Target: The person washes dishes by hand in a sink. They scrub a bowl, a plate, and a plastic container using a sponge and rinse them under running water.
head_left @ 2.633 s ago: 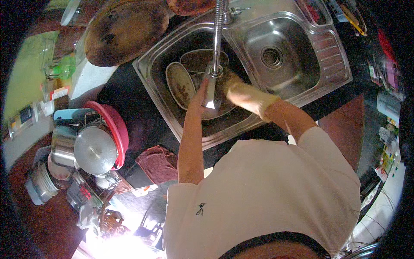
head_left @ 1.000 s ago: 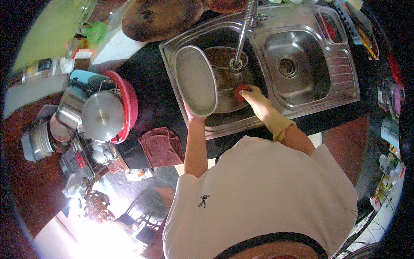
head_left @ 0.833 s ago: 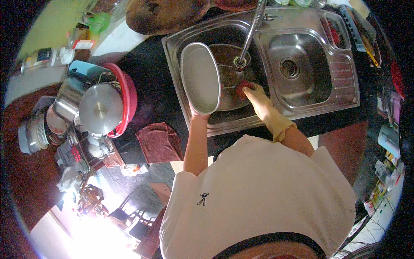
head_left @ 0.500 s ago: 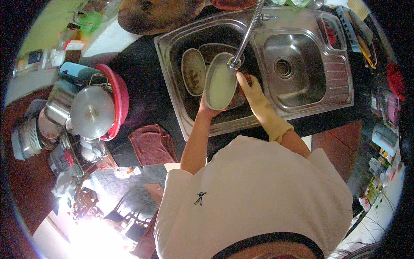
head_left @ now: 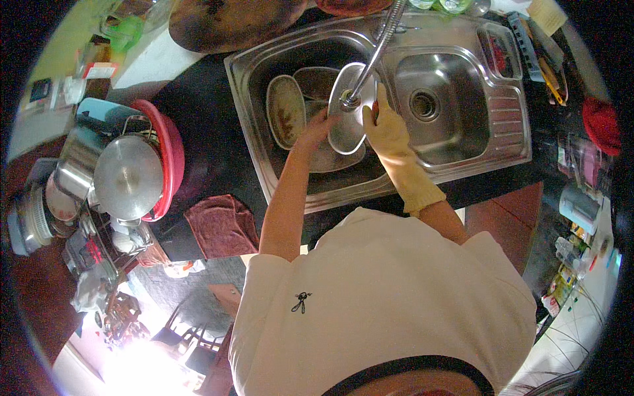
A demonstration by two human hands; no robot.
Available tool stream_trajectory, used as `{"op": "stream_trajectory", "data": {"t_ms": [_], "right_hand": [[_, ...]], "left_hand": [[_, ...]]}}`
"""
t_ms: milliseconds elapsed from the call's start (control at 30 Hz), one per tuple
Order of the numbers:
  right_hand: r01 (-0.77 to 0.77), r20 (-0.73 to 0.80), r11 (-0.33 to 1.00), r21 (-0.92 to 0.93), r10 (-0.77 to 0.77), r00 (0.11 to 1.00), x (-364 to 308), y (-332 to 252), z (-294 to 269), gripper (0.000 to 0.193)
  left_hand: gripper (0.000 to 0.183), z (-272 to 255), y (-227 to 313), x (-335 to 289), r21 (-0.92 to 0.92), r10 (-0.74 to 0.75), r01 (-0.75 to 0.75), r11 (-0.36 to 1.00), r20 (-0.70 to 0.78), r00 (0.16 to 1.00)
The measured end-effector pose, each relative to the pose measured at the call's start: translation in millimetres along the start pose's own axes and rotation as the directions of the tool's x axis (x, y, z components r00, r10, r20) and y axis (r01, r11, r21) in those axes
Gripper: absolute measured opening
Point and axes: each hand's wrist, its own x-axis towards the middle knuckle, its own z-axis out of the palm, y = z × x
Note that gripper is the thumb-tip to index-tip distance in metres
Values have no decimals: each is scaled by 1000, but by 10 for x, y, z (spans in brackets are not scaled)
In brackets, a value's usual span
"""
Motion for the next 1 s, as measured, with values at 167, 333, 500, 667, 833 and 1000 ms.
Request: {"op": "stream_trajectory", "data": {"t_ms": [167,333,500,667,833,1000], "right_hand": [[190,-135,951,-245,-227,965,109,0,55,60],[7,-62,960,-280,-25,998,138,-3,-149,56],[39,61,957,-288,-23,998,152,-61,-163,51],[-11,246,959,-283,84,966,85,35,-148,46],[-129,337,984,-127,165,927,26,64,-211,48],[-179,185,984,-13,179,966,1,177,-158,49]], "left_hand": [[43,52,-380,435,590,271,-162,791,-101,957],[47,574,-43,433,562,489,-254,787,-319,812],[50,620,313,155,607,421,-133,784,-362,832],[69,614,284,109,685,267,34,728,-328,906],[47,493,94,385,443,391,-265,857,-222,893],[45,262,164,4,618,269,-188,763,-40,962]]}}
